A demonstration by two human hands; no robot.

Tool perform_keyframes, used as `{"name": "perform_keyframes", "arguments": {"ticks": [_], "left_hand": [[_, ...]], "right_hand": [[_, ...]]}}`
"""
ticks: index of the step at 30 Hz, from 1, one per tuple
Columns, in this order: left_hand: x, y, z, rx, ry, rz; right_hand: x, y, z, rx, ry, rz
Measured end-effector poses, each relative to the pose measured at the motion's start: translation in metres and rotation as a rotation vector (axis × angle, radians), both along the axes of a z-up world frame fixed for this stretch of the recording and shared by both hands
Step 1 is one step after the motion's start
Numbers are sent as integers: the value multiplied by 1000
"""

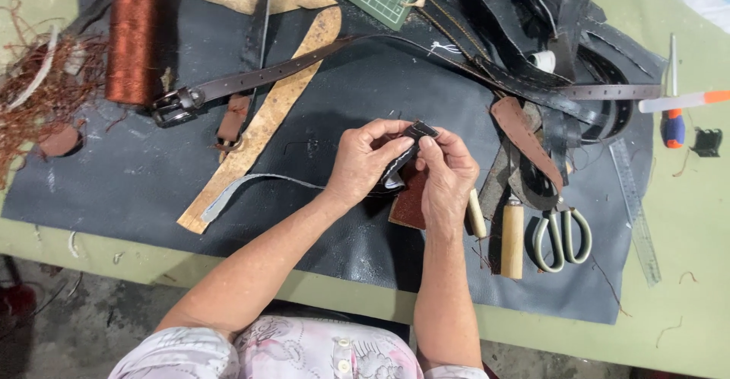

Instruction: Assembling a leather strap with a buckle using an awl for hole placement

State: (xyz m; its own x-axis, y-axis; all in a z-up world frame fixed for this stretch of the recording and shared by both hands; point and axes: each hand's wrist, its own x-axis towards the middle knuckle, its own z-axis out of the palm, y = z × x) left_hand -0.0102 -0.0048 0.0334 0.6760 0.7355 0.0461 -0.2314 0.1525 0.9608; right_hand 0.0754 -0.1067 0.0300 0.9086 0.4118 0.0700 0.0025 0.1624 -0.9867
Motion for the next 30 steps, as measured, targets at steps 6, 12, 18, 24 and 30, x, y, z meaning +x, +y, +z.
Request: {"name": "perform_keyframes", "arguments": {"ticks": [6,12,18,24,30], "left_hand": [[8,-2,-16,-235,25,-2],[6,-3,-5,-362,0,-8],[-7,7,27,241,-131,72],[-14,2,45,597,-345,223],[-10,2,42,612,-359,198]], "right_hand": [[7,-2,-13,43,89,49],[8,-6,-16,24,104,106],[-1,-8,25,80,-149,175],[-4,-14,25,202,-240,179],[-4,-12,30,229,-258,174]]}}
